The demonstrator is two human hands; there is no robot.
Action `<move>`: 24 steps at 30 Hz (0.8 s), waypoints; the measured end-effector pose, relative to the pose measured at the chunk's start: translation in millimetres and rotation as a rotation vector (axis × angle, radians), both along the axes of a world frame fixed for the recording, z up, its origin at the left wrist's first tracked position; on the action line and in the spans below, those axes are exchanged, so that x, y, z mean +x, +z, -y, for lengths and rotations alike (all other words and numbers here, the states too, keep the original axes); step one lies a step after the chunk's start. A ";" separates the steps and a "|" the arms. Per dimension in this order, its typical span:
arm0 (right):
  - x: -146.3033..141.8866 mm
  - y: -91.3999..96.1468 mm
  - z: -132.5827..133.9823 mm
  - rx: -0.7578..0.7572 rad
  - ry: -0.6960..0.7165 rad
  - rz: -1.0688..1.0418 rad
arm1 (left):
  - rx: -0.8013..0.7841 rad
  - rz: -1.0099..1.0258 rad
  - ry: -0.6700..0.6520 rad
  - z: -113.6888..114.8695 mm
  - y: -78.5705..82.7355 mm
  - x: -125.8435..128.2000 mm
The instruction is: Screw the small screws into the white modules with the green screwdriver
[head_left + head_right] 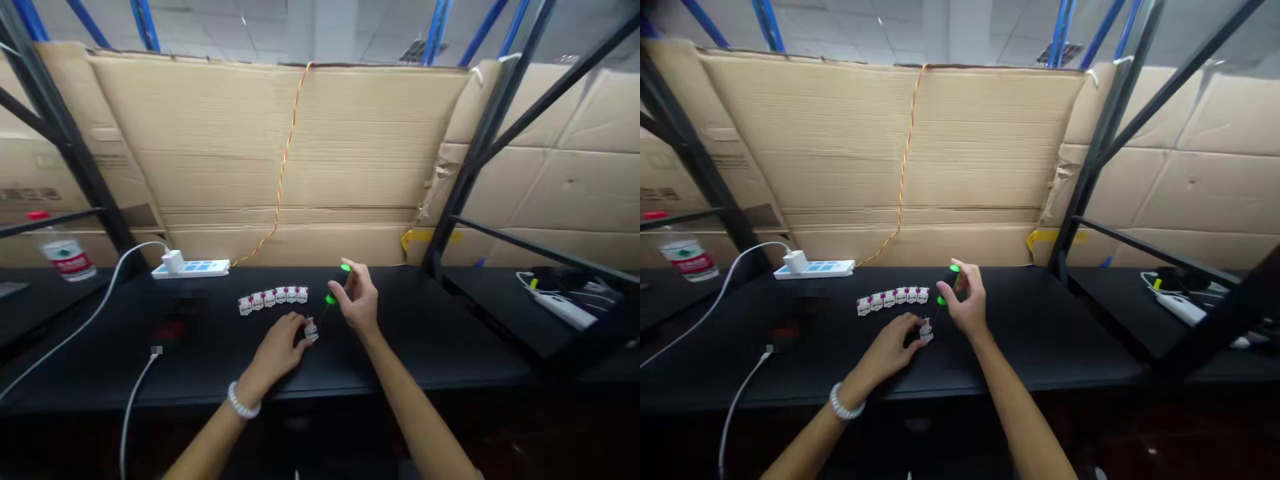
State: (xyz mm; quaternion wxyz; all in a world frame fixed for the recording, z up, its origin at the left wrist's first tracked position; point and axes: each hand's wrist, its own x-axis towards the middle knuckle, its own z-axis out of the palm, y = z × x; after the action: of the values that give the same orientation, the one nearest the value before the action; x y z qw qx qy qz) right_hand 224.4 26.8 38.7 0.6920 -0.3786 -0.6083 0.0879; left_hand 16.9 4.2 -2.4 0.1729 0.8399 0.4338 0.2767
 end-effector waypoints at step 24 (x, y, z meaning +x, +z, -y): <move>3.1 -4.2 1.9 0.018 0.117 0.022 | 0.003 0.002 0.010 1.7 0.9 1.6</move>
State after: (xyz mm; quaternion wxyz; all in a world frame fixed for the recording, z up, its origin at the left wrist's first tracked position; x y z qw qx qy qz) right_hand 227.6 24.9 34.6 0.6823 -0.3373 -0.6377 0.1186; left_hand 18.5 2.5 -1.6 0.1708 0.8375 0.4375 0.2792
